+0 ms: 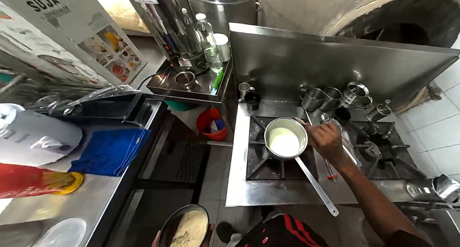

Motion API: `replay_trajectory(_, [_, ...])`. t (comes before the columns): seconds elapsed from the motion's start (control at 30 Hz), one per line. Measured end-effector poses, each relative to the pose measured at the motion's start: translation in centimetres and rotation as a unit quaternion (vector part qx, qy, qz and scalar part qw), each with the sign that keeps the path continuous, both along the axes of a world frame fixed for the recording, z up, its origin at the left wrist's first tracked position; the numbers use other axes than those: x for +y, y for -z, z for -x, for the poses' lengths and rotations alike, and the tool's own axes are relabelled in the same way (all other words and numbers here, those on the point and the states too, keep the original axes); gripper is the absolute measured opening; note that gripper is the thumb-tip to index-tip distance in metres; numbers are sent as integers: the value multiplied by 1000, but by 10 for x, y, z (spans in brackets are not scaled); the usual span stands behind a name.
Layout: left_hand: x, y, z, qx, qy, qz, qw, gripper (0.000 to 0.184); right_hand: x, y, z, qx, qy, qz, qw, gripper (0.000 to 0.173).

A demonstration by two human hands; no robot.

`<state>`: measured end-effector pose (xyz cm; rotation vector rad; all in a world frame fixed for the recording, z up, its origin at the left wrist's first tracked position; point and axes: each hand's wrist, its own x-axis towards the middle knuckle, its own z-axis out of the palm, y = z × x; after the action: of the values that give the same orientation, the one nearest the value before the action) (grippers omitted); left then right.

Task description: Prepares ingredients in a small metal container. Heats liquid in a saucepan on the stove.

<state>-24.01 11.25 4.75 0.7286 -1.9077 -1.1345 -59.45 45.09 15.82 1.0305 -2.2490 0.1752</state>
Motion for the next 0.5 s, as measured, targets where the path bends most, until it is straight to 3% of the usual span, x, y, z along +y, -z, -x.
replay_trajectory(0.07, [12, -1, 1, 19, 1, -13, 1000, 124, 7, -19, -1, 41, 0, 2, 999, 26])
replay_trajectory(0.17, [26, -10, 5, 14, 12, -14, 1000, 125, 3, -58, -19, 52, 4, 121, 991, 22])
replay_trajectory(0.23, [29, -16, 7, 6, 33, 9, 999, 129, -14, -73, -45, -13, -31, 238, 971, 18])
replay_trajectory(0.3, [31, -14, 12, 6, 74, 8, 997, 131, -39, -69, -83, -124, -94, 274, 949, 16])
replay_trajectory(0.4, [36, -10, 19, 6, 144, -22, 989, 129, -91, -28, -152, -260, -242, 148, 923, 18])
replay_trajectory(0.5, [35, -11, 17, 5, 179, -31, 983, 123, -148, 17, -204, -274, -316, 13, 909, 20])
